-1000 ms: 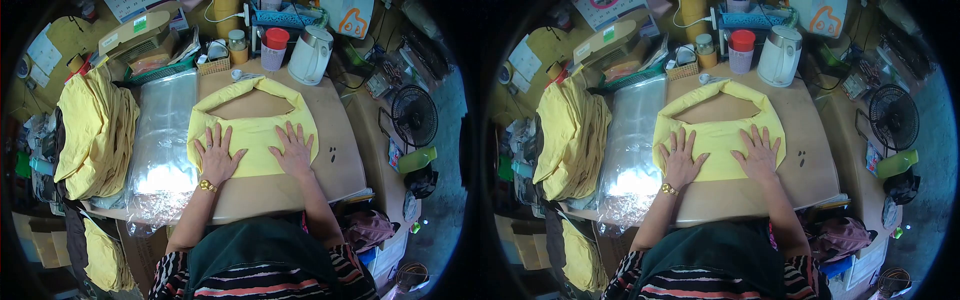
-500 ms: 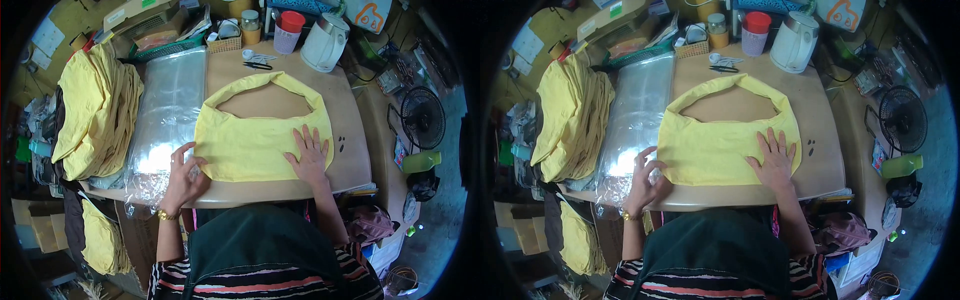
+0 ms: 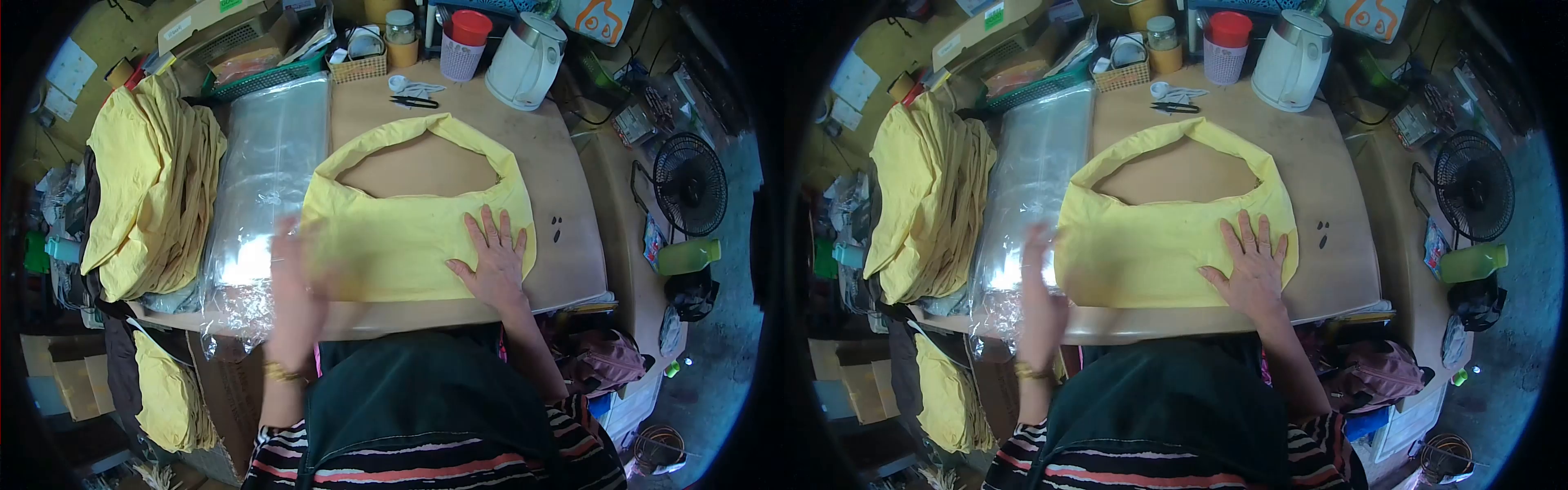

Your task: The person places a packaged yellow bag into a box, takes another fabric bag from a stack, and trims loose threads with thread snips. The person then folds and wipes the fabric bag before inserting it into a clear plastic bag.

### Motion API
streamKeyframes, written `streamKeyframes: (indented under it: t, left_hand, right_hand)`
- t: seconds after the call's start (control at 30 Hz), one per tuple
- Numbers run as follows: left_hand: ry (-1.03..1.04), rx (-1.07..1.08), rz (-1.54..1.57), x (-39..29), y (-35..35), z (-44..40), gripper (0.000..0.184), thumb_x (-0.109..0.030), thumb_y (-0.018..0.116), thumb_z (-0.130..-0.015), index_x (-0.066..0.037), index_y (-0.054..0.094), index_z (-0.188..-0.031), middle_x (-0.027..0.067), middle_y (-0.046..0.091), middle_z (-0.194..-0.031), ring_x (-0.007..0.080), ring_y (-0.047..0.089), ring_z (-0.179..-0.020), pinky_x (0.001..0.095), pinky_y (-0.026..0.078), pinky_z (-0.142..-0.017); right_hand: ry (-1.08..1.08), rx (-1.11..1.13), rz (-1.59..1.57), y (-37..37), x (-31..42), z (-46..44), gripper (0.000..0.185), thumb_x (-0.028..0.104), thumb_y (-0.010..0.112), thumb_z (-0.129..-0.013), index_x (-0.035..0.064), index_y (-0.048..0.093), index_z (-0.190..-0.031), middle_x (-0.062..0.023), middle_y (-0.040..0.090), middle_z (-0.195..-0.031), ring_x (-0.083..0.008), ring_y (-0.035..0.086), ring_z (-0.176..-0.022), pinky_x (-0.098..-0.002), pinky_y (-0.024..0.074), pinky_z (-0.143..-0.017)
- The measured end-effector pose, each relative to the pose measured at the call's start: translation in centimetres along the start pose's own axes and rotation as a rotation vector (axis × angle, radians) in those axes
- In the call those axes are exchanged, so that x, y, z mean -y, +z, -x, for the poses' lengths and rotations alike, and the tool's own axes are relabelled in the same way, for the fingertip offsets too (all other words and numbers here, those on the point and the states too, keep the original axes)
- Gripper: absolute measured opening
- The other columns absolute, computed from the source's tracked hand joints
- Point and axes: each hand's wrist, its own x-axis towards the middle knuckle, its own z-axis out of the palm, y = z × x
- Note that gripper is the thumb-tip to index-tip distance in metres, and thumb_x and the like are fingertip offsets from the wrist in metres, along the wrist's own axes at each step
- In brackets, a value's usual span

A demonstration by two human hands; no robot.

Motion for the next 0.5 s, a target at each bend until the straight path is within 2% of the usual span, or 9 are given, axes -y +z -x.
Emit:
streamKeyframes:
  t: [0.03,0.1,0.13,0.2,0.23,0.3,0.37,0.43,0.5]
  left_hand:
    - [0.107,0.141,-0.060,-2.3,2.0,-0.4,0.064,-0.025,0.061,-0.088,-0.002,0.037,-0.142,0.0221,0.033,-0.149,0.0387,0.027,-0.141,0.0569,0.020,-0.113]
    - [0.101,0.294,-0.258,-1.6,7.8,-0.1,0.079,-0.049,0.050,-0.092,-0.001,0.023,-0.150,0.0197,0.016,-0.157,0.0392,0.013,-0.146,0.0645,0.003,-0.112]
    - [0.103,0.294,-0.255,-0.7,9.2,0.0,0.079,-0.049,0.050,-0.092,-0.001,0.023,-0.150,0.0197,0.016,-0.157,0.0392,0.013,-0.146,0.0645,0.003,-0.112]
    - [0.011,0.288,-0.242,0.7,10.2,-0.3,0.083,-0.058,0.044,-0.092,-0.001,0.026,-0.149,0.0191,0.018,-0.157,0.0394,0.014,-0.145,0.0670,0.004,-0.111]
    - [0.019,0.290,-0.241,1.0,10.5,-0.1,0.083,-0.058,0.044,-0.092,-0.001,0.026,-0.149,0.0191,0.018,-0.157,0.0394,0.014,-0.145,0.0670,0.004,-0.111]
    - [0.002,0.304,-0.288,0.8,10.7,-0.1,0.086,-0.058,0.048,-0.089,-0.001,0.025,-0.149,0.0190,0.018,-0.157,0.0385,0.013,-0.146,0.0660,0.004,-0.111]
    - [0.008,0.307,-0.302,0.9,10.7,-0.1,0.087,-0.058,0.050,-0.088,-0.001,0.025,-0.149,0.0191,0.019,-0.157,0.0384,0.014,-0.145,0.0660,0.005,-0.111]
    - [0.019,0.315,-0.310,0.8,10.8,0.1,0.088,-0.058,0.051,-0.088,-0.001,0.025,-0.149,0.0193,0.021,-0.156,0.0382,0.016,-0.145,0.0661,0.006,-0.111]
    - [-0.027,0.310,-0.281,0.9,10.9,-0.1,0.087,-0.056,0.052,-0.087,-0.001,0.026,-0.148,0.0194,0.022,-0.156,0.0381,0.019,-0.144,0.0664,0.007,-0.111]
  right_hand:
    - [-0.002,-0.002,0.001,0.1,0.0,0.0,0.083,0.061,0.063,-0.079,0.0167,0.040,-0.145,-0.0116,0.028,-0.155,-0.0399,0.020,-0.143,-0.0697,0.0150,-0.107]
    - [-0.009,-0.010,-0.014,0.1,-0.2,0.1,0.082,0.061,0.063,-0.079,0.0181,0.039,-0.145,-0.0119,0.028,-0.155,-0.0403,0.020,-0.143,-0.0691,0.0137,-0.107]
    - [-0.007,-0.011,-0.011,0.0,-0.3,0.2,0.082,0.061,0.063,-0.079,0.0181,0.039,-0.145,-0.0119,0.028,-0.155,-0.0403,0.020,-0.143,-0.0691,0.0137,-0.107]
    - [-0.009,0.030,-0.051,-0.3,-0.3,0.1,0.082,0.058,0.061,-0.082,0.0128,0.037,-0.146,-0.0136,0.027,-0.155,-0.0406,0.019,-0.143,-0.0684,0.0113,-0.109]
    - [-0.001,0.028,-0.051,-0.2,0.1,0.0,0.082,0.058,0.061,-0.082,0.0128,0.037,-0.146,-0.0136,0.027,-0.155,-0.0406,0.019,-0.143,-0.0684,0.0113,-0.109]
    - [0.056,0.026,-0.006,-0.3,2.5,-0.9,0.081,0.055,0.056,-0.087,0.0056,0.034,-0.146,-0.0160,0.026,-0.155,-0.0373,0.017,-0.145,-0.0659,0.0083,-0.111]
    - [-0.144,0.058,-0.237,-1.1,7.6,-2.2,0.082,0.054,0.055,-0.088,0.0005,0.032,-0.146,-0.0176,0.025,-0.155,-0.0340,0.018,-0.145,-0.0634,0.0067,-0.113]
    - [-0.378,0.117,-0.273,0.7,11.3,-3.2,0.083,0.054,0.056,-0.088,0.0029,0.030,-0.148,-0.0162,0.025,-0.156,-0.0298,0.020,-0.145,-0.0602,0.0067,-0.114]
    - [-0.301,0.168,-0.224,1.7,8.6,-3.9,0.082,0.053,0.056,-0.088,0.0041,0.029,-0.148,-0.0152,0.025,-0.156,-0.0284,0.020,-0.145,-0.0594,0.0066,-0.115]
